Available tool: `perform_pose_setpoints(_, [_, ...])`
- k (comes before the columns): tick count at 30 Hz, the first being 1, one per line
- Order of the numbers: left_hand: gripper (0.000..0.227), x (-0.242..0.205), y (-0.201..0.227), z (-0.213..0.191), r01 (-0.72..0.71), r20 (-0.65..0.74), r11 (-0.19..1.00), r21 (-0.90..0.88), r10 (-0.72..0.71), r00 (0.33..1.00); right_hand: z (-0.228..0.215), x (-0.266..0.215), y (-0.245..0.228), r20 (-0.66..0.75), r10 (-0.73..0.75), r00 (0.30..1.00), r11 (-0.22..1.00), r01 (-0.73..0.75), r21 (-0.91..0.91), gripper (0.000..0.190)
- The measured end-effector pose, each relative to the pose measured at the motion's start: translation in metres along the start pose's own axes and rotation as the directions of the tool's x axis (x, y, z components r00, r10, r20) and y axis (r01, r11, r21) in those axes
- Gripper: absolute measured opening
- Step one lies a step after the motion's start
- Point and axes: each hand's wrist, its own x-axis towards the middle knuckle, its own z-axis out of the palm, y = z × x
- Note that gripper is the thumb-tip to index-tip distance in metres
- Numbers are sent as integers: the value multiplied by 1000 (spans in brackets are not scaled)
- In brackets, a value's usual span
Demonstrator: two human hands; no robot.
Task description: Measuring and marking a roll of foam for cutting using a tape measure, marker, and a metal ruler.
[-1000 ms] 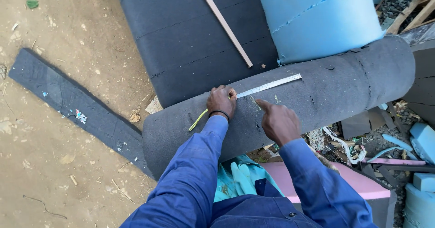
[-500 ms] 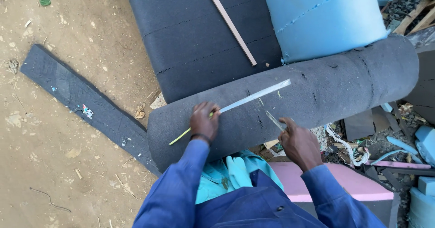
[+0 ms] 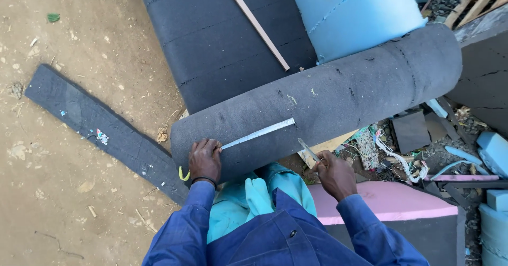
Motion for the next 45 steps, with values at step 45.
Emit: perform_pose_setpoints(45, [23,-4,3,33,-8,-248,982,-189,-40,968,179,-34,-146,-374,-386,844,915,401,-40,18])
